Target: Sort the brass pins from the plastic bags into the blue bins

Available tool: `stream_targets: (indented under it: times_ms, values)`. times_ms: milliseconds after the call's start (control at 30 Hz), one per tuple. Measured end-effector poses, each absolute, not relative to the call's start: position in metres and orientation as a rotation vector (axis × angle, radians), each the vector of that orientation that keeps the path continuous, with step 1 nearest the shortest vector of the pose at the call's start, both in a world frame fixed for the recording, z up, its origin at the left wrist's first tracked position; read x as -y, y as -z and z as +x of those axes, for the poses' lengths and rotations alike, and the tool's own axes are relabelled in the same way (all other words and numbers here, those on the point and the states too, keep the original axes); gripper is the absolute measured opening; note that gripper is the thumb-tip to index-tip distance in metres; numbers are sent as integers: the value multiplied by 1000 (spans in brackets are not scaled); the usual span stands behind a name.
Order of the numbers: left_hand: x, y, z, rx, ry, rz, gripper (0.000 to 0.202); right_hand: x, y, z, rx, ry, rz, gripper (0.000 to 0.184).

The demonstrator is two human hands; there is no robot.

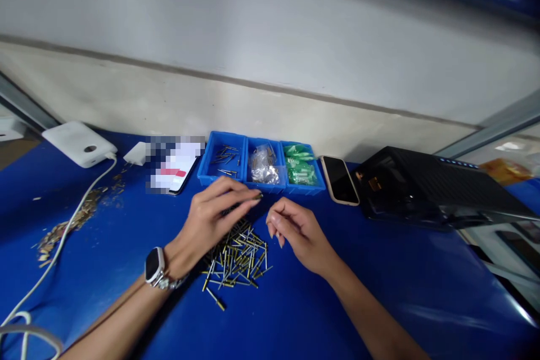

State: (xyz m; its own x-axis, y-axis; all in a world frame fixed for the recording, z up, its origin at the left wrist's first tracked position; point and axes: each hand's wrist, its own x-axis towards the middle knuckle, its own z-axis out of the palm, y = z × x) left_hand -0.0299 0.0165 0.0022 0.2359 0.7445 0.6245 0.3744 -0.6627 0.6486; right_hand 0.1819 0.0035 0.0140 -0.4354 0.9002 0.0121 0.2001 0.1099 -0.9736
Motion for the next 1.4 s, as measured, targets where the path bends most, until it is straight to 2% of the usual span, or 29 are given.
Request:
stream_targets:
  times_ms: [100, 200, 267, 367, 567, 700, 867, 1067, 1233, 1400]
  values:
    - [-34, -6, -41, -1399, -1548, 2266, 23, -3, -12, 180, 1871, -1219, -1149, 24]
    - [-48, -4, -48, -1707, -1413, 2371, 32, -3, -8, 178, 2091, -904, -1296, 15]
    - [-50, -3, -48, -1765, -1316, 2399, 39, -2, -5, 177, 2210, -703, -1375, 11]
    - [-43, -5, -46, -1643, -1271, 2426, 32, -1, -5, 175, 2312, -622, -1417, 13]
    - [-22, -10, -41, -1150, -975, 2461, 22, -1, -12, 186, 2437, -737, -1424, 18]
    - [-19, -10, -38, -1100, -966, 2450, 19, -1, -8, 190, 2464, -799, -1362, 9]
    - [-21, -8, -37, -1085, -958, 2465, 16, -2, 0, 189, 2427, -774, -1316, 11]
    - [-15, -6, -39, -937, -969, 2492, 27, -12, 1, 189, 2114, -1023, -1236, 1]
    - [-11, -6, -35, -840, -921, 2597, 31, -15, 1, 187, 1751, -1351, -1157, 13]
    - [-9, -8, -32, -858, -957, 2640, 19, -11, -2, 184, 1725, -1420, -1147, 18]
